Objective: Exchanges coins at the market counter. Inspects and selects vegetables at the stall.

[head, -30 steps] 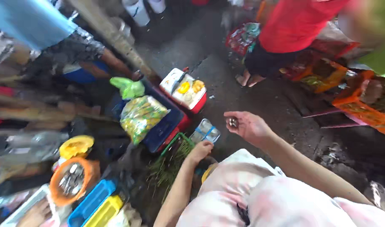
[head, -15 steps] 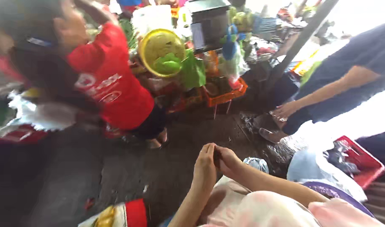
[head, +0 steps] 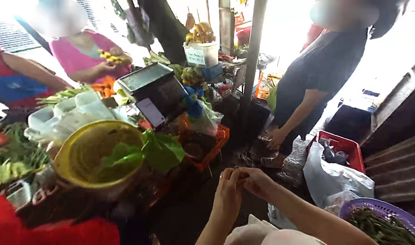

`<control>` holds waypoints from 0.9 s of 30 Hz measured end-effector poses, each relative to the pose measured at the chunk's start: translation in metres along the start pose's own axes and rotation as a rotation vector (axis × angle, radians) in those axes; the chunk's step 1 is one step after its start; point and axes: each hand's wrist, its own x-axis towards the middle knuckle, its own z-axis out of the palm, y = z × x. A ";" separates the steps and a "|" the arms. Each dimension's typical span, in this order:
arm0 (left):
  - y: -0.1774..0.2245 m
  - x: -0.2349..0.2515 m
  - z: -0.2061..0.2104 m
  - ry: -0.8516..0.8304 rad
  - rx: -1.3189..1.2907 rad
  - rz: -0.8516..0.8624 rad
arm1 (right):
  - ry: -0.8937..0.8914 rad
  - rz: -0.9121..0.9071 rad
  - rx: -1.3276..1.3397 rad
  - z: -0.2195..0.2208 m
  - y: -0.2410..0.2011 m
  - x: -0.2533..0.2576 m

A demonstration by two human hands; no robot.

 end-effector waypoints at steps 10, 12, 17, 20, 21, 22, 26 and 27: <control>-0.135 0.037 -0.051 -0.241 -0.225 -0.275 | 0.036 -0.225 -0.574 0.031 -0.170 0.102; -0.157 0.043 -0.052 -0.276 -0.252 -0.313 | 0.124 -0.237 -0.594 0.032 -0.200 0.118; -0.202 0.072 -0.058 -0.329 -0.246 -0.396 | 0.259 -0.244 -0.317 0.016 -0.250 0.166; -0.217 0.100 -0.065 -0.357 -0.270 -0.475 | 0.254 -0.492 -0.121 0.010 -0.283 0.191; -0.221 0.109 -0.066 -0.367 -0.273 -0.488 | 0.245 -0.517 -0.122 0.005 -0.292 0.198; -0.226 0.119 -0.066 -0.380 -0.274 -0.496 | 0.256 -0.511 -0.206 -0.003 -0.301 0.204; -0.246 0.156 -0.061 -0.429 -0.258 -0.485 | 0.356 -0.362 -1.130 -0.024 -0.328 0.224; -0.250 0.164 -0.058 -0.442 -0.258 -0.480 | 0.346 -0.303 -1.337 -0.030 -0.330 0.231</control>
